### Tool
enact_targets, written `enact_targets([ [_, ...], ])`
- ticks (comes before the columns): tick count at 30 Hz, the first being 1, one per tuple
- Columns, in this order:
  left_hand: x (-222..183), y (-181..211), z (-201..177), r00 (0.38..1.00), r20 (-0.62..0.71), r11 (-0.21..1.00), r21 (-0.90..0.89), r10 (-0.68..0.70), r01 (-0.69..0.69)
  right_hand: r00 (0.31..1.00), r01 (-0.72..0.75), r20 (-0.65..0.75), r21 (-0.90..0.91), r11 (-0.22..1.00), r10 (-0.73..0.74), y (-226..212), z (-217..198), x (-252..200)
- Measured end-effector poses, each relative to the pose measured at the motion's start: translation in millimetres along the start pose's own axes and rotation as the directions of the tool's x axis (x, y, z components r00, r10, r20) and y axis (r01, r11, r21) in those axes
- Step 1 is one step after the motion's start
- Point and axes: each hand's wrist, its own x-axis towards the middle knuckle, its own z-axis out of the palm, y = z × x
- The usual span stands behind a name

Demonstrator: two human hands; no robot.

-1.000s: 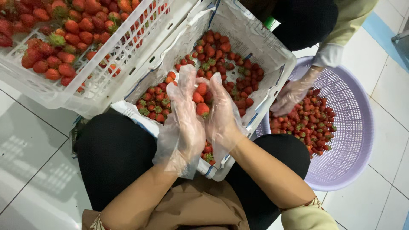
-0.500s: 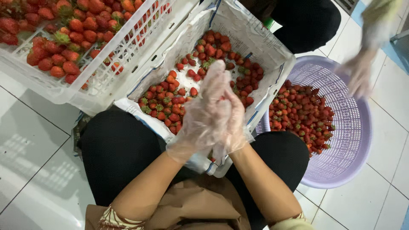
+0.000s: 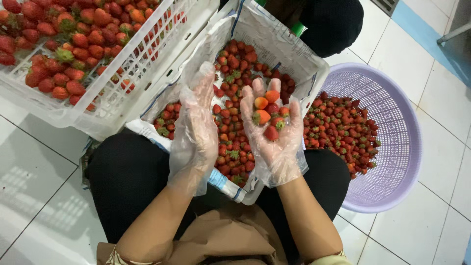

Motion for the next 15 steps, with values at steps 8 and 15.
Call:
enact_targets([
  [8,35,31,-29,0.946,0.24,0.771,0.552,0.218,-0.318,0.941,0.333,-0.09,0.087,0.939,-0.325,-72,11,-4],
  [15,33,71,-30,0.864,0.219,0.332,0.859,0.453,-0.391,0.096,0.226,-0.148,-0.96,0.166,-0.984,-162,18,-39],
])
